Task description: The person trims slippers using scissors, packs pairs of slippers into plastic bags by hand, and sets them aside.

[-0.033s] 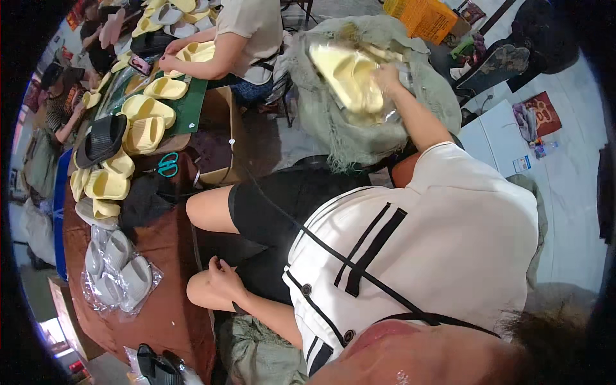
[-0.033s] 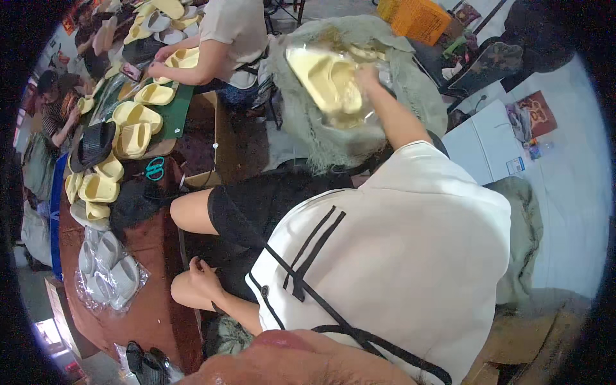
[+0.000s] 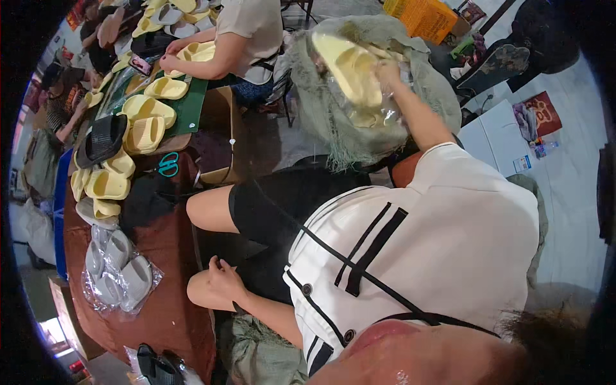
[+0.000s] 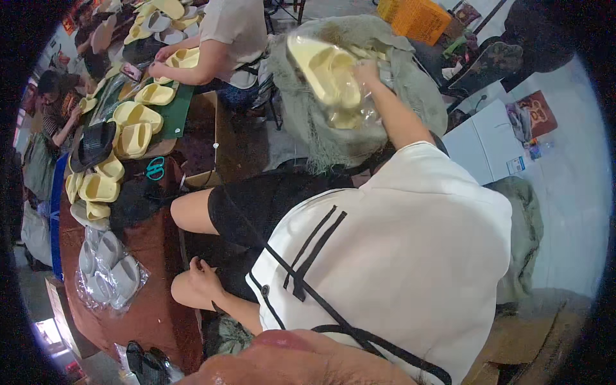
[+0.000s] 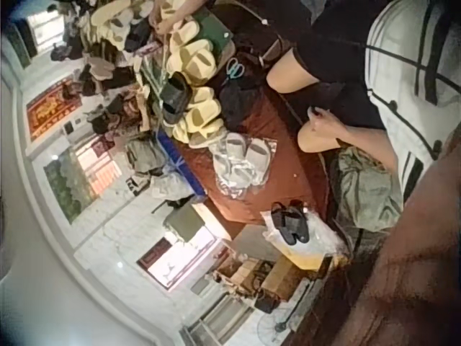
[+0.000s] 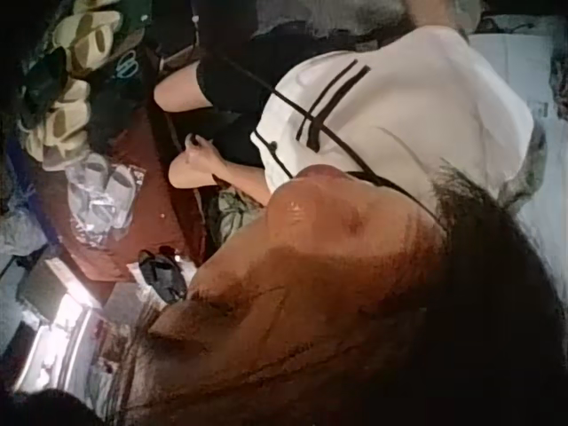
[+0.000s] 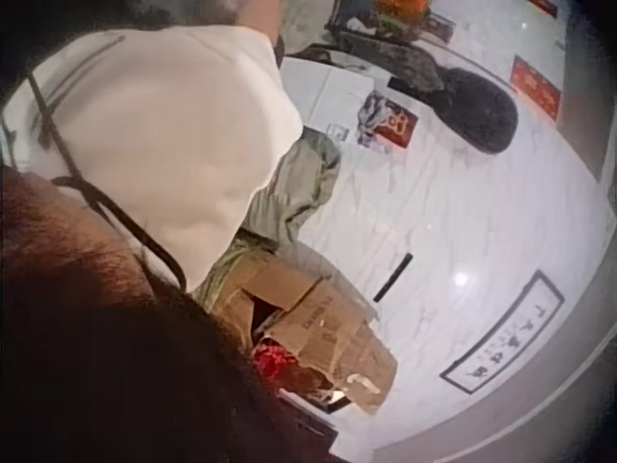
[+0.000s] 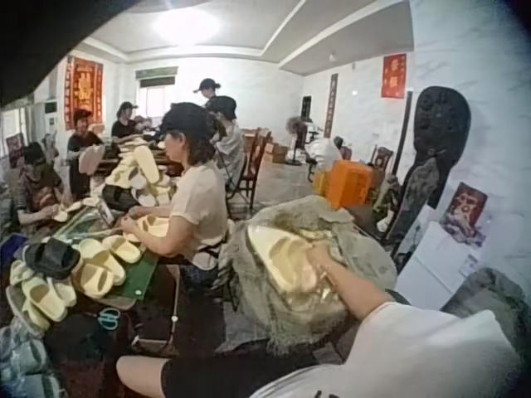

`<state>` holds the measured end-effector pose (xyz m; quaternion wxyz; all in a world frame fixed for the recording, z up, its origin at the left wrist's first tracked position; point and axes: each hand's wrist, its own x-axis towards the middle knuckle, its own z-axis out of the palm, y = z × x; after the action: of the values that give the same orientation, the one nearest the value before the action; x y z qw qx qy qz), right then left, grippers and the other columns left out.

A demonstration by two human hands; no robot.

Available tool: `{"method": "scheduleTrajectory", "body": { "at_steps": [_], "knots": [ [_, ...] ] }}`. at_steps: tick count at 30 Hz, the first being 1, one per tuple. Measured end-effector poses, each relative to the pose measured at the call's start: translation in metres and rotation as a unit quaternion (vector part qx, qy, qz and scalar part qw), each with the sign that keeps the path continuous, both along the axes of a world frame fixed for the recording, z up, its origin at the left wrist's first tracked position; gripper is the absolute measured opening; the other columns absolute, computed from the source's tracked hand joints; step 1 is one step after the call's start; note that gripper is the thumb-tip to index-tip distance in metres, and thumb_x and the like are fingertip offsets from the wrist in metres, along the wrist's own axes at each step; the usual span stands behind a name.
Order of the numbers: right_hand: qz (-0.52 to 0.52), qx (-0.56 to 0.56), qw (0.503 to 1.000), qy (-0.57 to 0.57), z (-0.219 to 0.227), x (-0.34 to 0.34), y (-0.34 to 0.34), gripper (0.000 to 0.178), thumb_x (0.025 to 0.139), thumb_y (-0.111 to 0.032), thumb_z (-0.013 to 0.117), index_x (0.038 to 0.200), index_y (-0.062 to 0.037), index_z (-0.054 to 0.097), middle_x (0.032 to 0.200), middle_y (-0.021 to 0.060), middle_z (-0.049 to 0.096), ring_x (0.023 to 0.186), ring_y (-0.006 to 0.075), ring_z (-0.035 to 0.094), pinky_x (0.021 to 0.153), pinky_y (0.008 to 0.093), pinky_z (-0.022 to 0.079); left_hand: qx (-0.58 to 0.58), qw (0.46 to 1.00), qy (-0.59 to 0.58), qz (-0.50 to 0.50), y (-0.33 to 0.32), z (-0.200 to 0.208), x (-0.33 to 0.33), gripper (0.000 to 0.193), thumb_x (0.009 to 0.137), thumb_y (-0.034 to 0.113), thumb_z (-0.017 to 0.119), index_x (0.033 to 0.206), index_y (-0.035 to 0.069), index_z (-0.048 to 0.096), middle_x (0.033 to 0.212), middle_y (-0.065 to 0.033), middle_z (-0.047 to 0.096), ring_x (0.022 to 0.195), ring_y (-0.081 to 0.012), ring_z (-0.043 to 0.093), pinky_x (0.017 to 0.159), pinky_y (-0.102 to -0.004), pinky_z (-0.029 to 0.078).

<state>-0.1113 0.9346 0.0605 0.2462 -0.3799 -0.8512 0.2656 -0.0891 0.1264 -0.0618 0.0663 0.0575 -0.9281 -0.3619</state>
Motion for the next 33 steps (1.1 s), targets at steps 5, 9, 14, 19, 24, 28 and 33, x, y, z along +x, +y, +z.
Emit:
{"method": "scheduleTrajectory", "body": {
  "at_steps": [5,9,14,19,24,28,33],
  "knots": [
    [0.071,-0.289,0.922,0.247,0.036,-0.050,-0.059,0.030,0.088,-0.021,0.076,0.106,0.0027,0.072,0.097,0.0136,0.073,0.085,0.0232,0.070,0.075,0.0350,0.055,-0.070,0.997,0.031,0.015,-0.017,0.001,0.015,0.024,0.096,0.010,0.062,0.115,-0.001,0.071,0.095,-0.0210,0.074,0.079,-0.0319,0.072,0.076,-0.0413,0.055],
    [0.203,-0.302,0.895,0.258,0.090,-0.091,-0.124,0.027,0.091,-0.017,0.072,0.109,0.0030,0.071,0.097,0.0110,0.073,0.085,0.0198,0.069,0.075,0.0319,0.055,-0.067,0.997,-0.004,0.043,-0.025,-0.005,0.013,0.023,0.094,0.011,0.065,0.113,0.000,0.072,0.102,-0.0214,0.074,0.086,-0.0349,0.072,0.079,-0.0416,0.055],
    [0.423,-0.243,0.856,0.170,0.139,-0.175,-0.290,0.024,0.094,-0.013,0.068,0.113,0.0033,0.071,0.097,0.0078,0.073,0.086,0.0157,0.069,0.074,0.0281,0.054,-0.061,0.997,0.040,0.019,-0.036,-0.011,0.022,0.026,0.094,0.014,0.062,0.115,0.004,0.071,0.108,-0.0214,0.072,0.091,-0.0351,0.071,0.083,-0.0438,0.055],
    [0.605,0.030,0.792,0.077,0.191,-0.211,-0.509,0.028,0.090,-0.020,0.072,0.106,0.0020,0.076,0.092,0.0033,0.074,0.082,0.0112,0.065,0.079,0.0282,0.052,-0.092,0.990,0.098,0.040,-0.023,0.010,0.021,0.017,0.090,0.013,0.064,0.104,0.007,0.073,0.094,-0.0186,0.073,0.089,-0.0372,0.070,0.081,-0.0466,0.054],
    [0.708,0.083,0.698,0.072,0.172,-0.276,-0.751,0.039,0.069,-0.036,0.080,0.083,-0.0006,0.072,0.073,0.0185,0.065,0.068,0.0321,0.063,0.065,0.0434,0.049,-0.112,0.983,0.103,0.098,-0.029,0.010,0.034,0.010,0.089,0.010,0.064,0.095,0.007,0.071,0.088,-0.0158,0.072,0.083,-0.0353,0.069,0.077,-0.0478,0.052],
    [0.751,0.156,0.618,0.173,0.142,-0.299,-0.912,0.048,0.081,-0.049,0.073,0.083,-0.0009,0.076,0.079,0.0211,0.071,0.072,0.0337,0.069,0.068,0.0418,0.054,-0.126,0.980,0.085,0.126,-0.024,0.010,0.037,0.010,0.088,0.009,0.064,0.094,0.007,0.072,0.087,-0.0141,0.073,0.082,-0.0336,0.069,0.077,-0.0464,0.048],
    [0.788,0.147,0.591,0.088,0.089,-0.344,-0.976,0.069,0.090,-0.057,0.065,0.129,0.0004,0.062,0.122,0.0285,0.066,0.111,0.0457,0.065,0.100,0.0489,0.050,-0.107,0.984,0.115,0.085,-0.015,0.028,0.005,0.012,0.088,0.010,0.064,0.096,0.008,0.073,0.087,-0.0133,0.073,0.081,-0.0320,0.069,0.077,-0.0438,0.045]
  ]
}}
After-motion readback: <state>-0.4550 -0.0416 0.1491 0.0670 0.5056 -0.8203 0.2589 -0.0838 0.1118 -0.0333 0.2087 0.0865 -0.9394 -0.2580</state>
